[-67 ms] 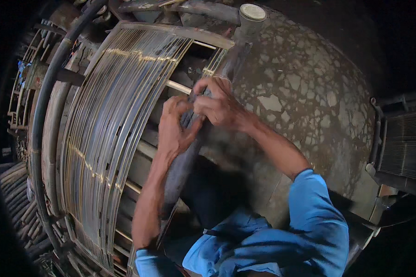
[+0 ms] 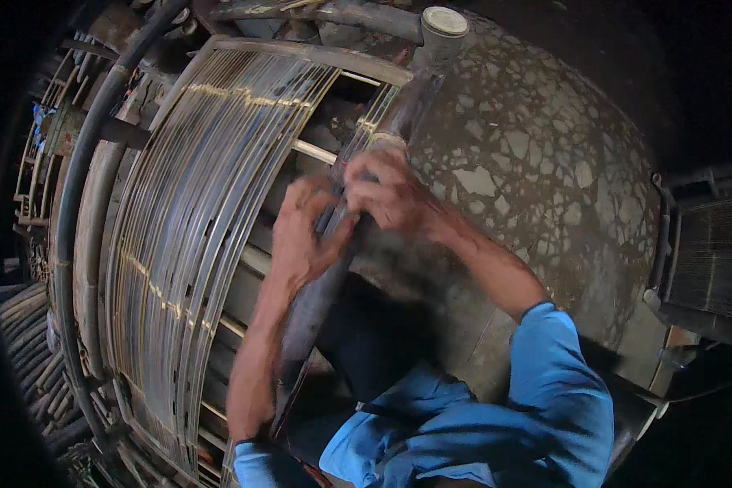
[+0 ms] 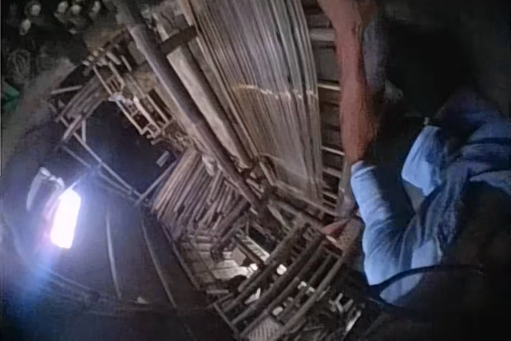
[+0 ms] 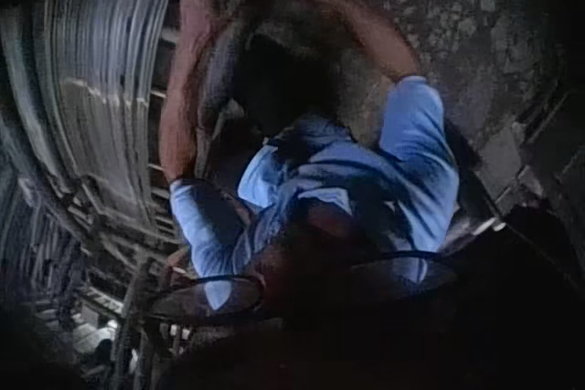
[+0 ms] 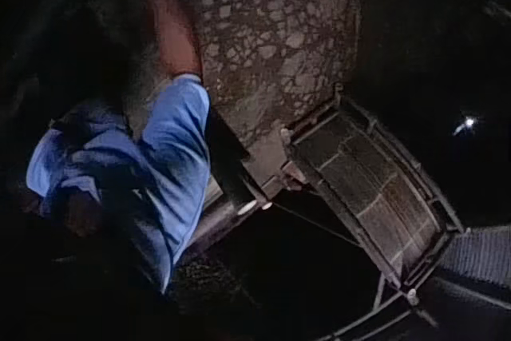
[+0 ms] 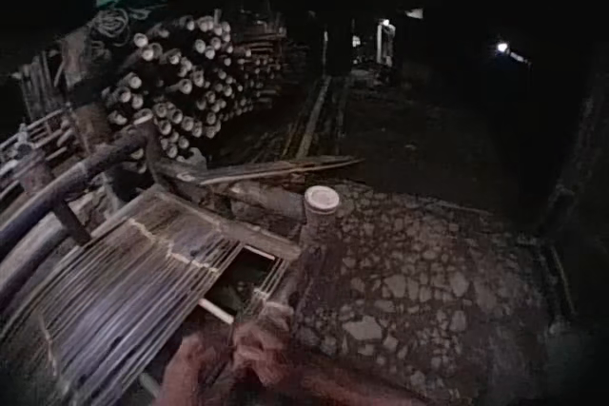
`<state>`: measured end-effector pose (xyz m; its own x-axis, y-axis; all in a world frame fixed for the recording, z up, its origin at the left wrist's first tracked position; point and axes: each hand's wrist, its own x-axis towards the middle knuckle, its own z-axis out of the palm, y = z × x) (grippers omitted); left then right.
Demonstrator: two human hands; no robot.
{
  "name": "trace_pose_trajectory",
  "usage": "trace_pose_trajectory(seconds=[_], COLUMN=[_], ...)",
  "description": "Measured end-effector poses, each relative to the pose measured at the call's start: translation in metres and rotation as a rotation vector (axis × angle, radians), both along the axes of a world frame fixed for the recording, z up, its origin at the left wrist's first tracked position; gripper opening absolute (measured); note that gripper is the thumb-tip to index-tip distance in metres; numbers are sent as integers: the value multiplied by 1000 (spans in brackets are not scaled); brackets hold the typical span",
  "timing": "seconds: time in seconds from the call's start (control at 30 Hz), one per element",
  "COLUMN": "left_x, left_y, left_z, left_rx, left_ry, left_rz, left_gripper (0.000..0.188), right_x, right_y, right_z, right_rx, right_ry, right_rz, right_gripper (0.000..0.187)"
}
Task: The person weaves thin bamboo slats together on a large circular frame, pulling a cord through the structure and tightening the slats into place.
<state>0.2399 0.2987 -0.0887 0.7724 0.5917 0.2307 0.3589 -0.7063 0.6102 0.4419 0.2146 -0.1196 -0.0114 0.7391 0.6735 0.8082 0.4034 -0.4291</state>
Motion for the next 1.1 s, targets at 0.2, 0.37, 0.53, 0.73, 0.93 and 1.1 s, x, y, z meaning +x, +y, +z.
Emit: trace_pose_trajectory(seconds=[0.2,0.37,0.53,0.73,0.93,1.1], left_x=[-50,-67,-81,-65,-143,-336], left_y=[-30,-63,-81,-102,-67,-51], left_z=[34,61,83,98,107,219], left_rx=[140,143,-293,86,536,1171], left_ry=[275,56,453,-53,28,677], left_rz=[-117,-220,84,-86,64,482], left_gripper=[32,26,23,15,33,10], right_x=[-56,-67,-63,-83,-55,-10], right_y=[-51,-69,-64,-83,-86,-91], right_z=[6,47,35,88,97,109], right_rx=[-202,-182,-286,-324,-346,-453], right_ry=[429,300,290,510,405,376], right_rz=[480,467,521,672,553,312], right_gripper=[7,7,11,17,18,19])
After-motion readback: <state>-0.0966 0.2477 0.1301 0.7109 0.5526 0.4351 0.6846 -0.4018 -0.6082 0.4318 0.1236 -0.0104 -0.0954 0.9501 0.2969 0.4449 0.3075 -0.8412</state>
